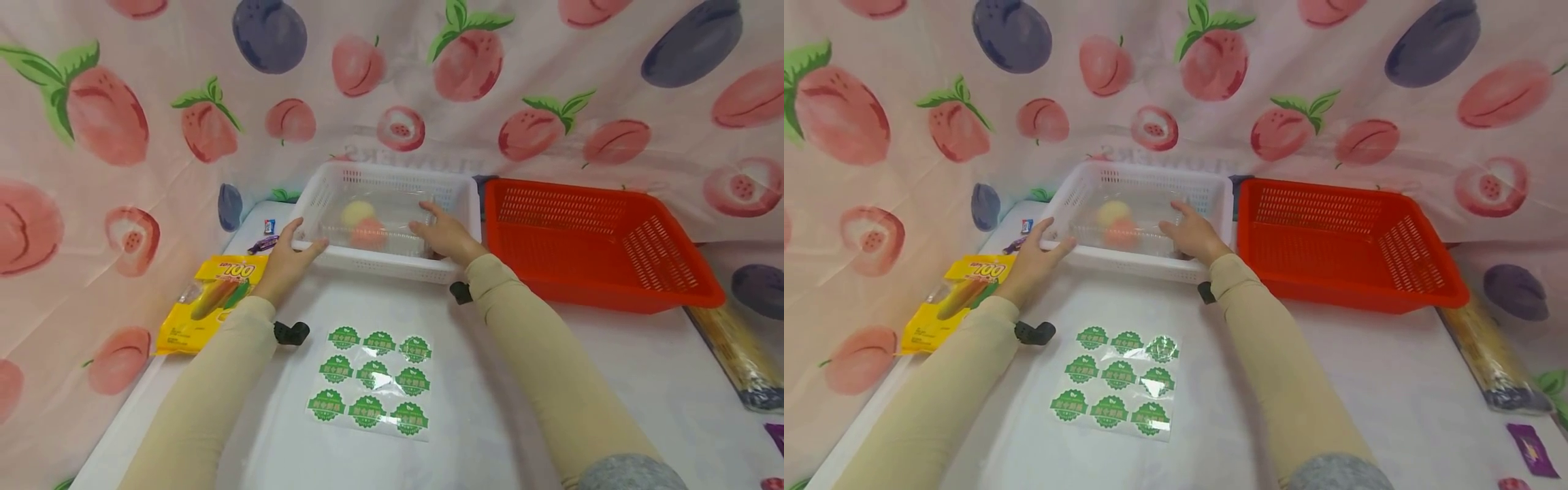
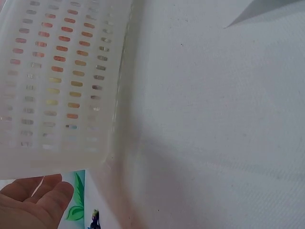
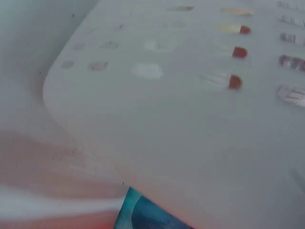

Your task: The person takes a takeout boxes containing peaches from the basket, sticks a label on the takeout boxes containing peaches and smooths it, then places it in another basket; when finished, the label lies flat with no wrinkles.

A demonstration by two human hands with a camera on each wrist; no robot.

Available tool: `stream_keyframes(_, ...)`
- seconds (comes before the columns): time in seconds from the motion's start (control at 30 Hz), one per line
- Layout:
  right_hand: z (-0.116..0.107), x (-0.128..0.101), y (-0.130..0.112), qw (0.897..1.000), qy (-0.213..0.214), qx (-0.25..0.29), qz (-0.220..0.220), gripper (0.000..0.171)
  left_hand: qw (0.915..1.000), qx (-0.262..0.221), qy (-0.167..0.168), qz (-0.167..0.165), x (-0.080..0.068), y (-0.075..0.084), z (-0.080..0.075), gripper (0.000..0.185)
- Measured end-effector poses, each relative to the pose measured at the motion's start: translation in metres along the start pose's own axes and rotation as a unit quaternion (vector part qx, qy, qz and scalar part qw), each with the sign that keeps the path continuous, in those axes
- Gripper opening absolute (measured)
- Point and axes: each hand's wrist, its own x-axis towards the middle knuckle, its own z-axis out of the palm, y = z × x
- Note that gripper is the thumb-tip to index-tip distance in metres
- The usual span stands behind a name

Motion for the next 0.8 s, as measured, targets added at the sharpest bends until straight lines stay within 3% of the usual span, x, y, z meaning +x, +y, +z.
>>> stream_keyframes(0.33, -0.013, -0.019, -0.002, 0.997, 0.052, 0.029, -0.04, 0.067, 0.9999, 0.005, -0.007, 0.006, -0.002, 0.0, 0.006, 0.096)
stream_keyframes(0.57, -0.033, -0.035, -0.015, 0.99, 0.091, 0.065, -0.087, 0.065, 0.9997, 0.008, 0.003, 0.022, 0.0, -0.001, 0.003, 0.095)
stream_keyframes(0.8, -0.052, -0.058, -0.025, 0.983, 0.113, 0.098, -0.104, 0.066, 0.9998, 0.01, -0.009, 0.013, 0.0, 0.001, 0.0, 0.102)
